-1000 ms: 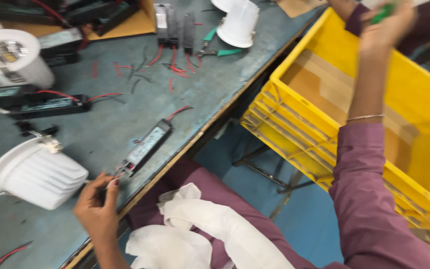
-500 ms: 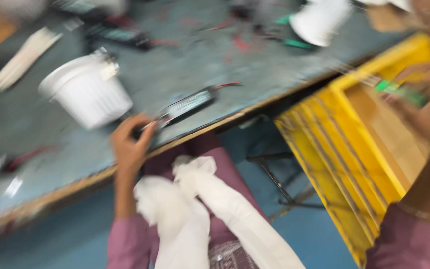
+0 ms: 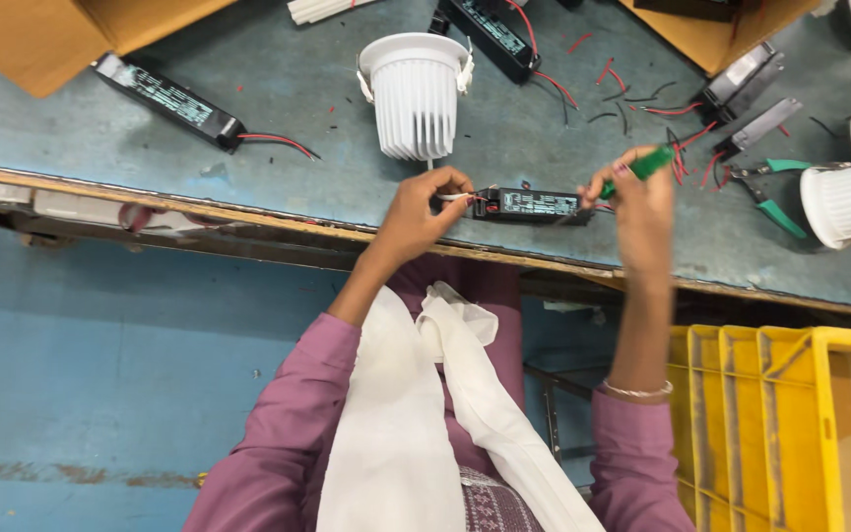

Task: The person connects wires to LED light housings and power drivers on a workbench. They use a screwdriver to secure connections and place completed units into a cardboard box.

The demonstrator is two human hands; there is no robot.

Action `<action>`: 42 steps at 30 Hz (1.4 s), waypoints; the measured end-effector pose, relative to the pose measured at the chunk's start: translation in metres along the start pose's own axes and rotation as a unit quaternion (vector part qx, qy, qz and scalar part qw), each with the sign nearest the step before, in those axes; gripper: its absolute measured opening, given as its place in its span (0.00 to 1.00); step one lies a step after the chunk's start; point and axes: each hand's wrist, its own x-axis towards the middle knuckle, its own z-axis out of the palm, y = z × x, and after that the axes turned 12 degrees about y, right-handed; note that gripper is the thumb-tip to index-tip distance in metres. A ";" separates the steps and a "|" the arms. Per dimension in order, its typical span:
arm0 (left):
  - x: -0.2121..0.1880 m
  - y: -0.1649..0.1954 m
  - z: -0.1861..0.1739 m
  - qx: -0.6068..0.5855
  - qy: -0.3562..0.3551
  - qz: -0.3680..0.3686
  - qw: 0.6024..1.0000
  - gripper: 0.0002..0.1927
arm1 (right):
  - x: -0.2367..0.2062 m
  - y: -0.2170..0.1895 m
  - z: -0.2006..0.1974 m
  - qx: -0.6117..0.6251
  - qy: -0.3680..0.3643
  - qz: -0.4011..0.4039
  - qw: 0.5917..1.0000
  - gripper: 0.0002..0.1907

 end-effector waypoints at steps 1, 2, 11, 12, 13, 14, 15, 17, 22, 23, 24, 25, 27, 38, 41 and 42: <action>0.000 0.000 -0.001 0.010 -0.005 -0.009 1.000 0.07 | 0.005 0.009 0.008 -0.160 0.032 -0.056 0.985 0.07; 0.001 -0.001 -0.001 0.018 -0.011 -0.017 1.000 0.07 | 0.008 0.020 0.019 -0.316 0.064 -0.111 0.940 0.09; -0.003 0.007 -0.001 0.033 0.021 0.029 0.999 0.07 | 0.013 0.063 0.056 -0.587 0.056 -0.298 0.750 0.11; -0.005 0.008 0.001 0.040 0.031 0.031 0.998 0.07 | 0.012 0.065 0.056 -0.581 0.049 -0.296 0.756 0.10; -0.007 0.010 0.004 0.051 0.041 0.031 0.997 0.07 | 0.012 0.067 0.056 -0.583 0.043 -0.284 0.760 0.10; -0.008 0.011 0.004 0.062 0.050 0.032 0.996 0.07 | 0.010 0.067 0.056 -0.583 0.038 -0.271 0.765 0.10; -0.008 0.011 0.004 0.051 0.047 0.012 0.997 0.07 | 0.010 0.065 0.057 -0.583 0.034 -0.256 0.770 0.10; -0.007 0.012 0.003 0.026 0.039 -0.026 0.999 0.07 | 0.009 0.057 0.059 -0.570 0.023 -0.295 0.767 0.09; 0.000 0.014 0.001 0.079 0.020 0.007 0.997 0.07 | 0.015 0.001 0.046 -0.334 0.030 -0.203 0.920 0.10; 0.001 0.014 0.001 0.105 0.012 0.001 0.994 0.07 | 0.014 -0.011 0.042 -0.185 0.013 -0.194 0.963 0.11; 0.002 0.014 0.001 0.107 0.012 0.005 0.994 0.08 | 0.012 -0.021 0.039 -0.078 0.033 -0.173 0.981 0.11; 0.003 0.014 0.000 0.109 0.012 0.010 0.994 0.08 | 0.008 -0.026 0.039 0.014 0.042 -0.145 0.988 0.10; 0.006 0.013 -0.001 0.104 0.012 0.025 0.994 0.09 | 0.000 -0.035 0.039 0.184 0.051 -0.089 0.977 0.15; 0.013 0.006 -0.008 0.089 0.002 -0.014 0.996 0.09 | -0.001 -0.005 0.082 0.270 0.069 -0.101 0.955 0.29; 0.015 0.002 -0.007 0.096 0.008 0.012 0.995 0.09 | 0.002 0.001 0.084 0.261 0.050 -0.091 0.960 0.30; 0.015 0.000 -0.008 0.094 0.011 0.014 0.995 0.09 | 0.003 0.003 0.084 0.263 0.049 -0.084 0.960 0.29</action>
